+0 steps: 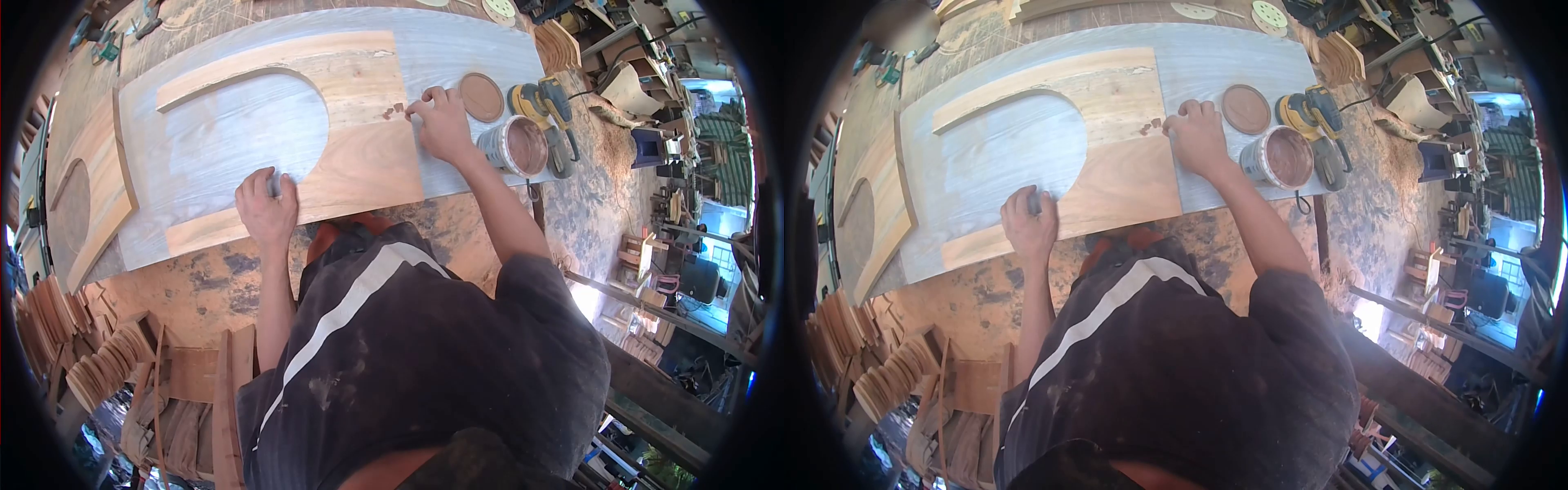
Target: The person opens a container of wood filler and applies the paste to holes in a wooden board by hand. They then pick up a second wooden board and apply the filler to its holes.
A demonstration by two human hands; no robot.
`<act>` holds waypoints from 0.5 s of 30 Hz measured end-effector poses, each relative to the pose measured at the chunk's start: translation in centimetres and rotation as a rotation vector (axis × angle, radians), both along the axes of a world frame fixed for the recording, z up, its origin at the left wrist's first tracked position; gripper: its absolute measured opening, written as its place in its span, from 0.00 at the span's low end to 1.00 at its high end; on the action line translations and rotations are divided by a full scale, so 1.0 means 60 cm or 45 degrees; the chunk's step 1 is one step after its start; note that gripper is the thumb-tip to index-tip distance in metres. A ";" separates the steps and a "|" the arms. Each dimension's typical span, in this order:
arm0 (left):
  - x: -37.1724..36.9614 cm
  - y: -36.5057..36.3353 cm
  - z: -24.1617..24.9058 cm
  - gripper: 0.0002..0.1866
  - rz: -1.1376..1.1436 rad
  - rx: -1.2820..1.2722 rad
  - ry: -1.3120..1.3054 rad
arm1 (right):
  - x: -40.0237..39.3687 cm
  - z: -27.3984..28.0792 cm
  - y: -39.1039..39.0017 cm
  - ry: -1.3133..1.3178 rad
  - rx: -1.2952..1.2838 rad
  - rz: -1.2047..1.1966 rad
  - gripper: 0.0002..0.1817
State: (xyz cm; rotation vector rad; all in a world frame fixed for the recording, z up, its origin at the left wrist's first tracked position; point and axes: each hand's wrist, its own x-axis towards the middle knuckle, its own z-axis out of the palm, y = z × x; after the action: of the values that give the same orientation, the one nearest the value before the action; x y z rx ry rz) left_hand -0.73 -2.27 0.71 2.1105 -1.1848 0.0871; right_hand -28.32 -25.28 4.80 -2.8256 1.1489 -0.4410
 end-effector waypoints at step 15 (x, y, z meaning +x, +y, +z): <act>-0.001 0.000 -0.004 0.14 -0.007 -0.021 -0.015 | 0.015 0.004 0.006 -0.035 0.099 -0.046 0.20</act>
State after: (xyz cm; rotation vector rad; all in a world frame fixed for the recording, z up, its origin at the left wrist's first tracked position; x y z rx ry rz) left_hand -0.79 -2.25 0.49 2.0949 -1.1929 0.1068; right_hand -27.43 -24.94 5.02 -2.7285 1.1862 -0.4268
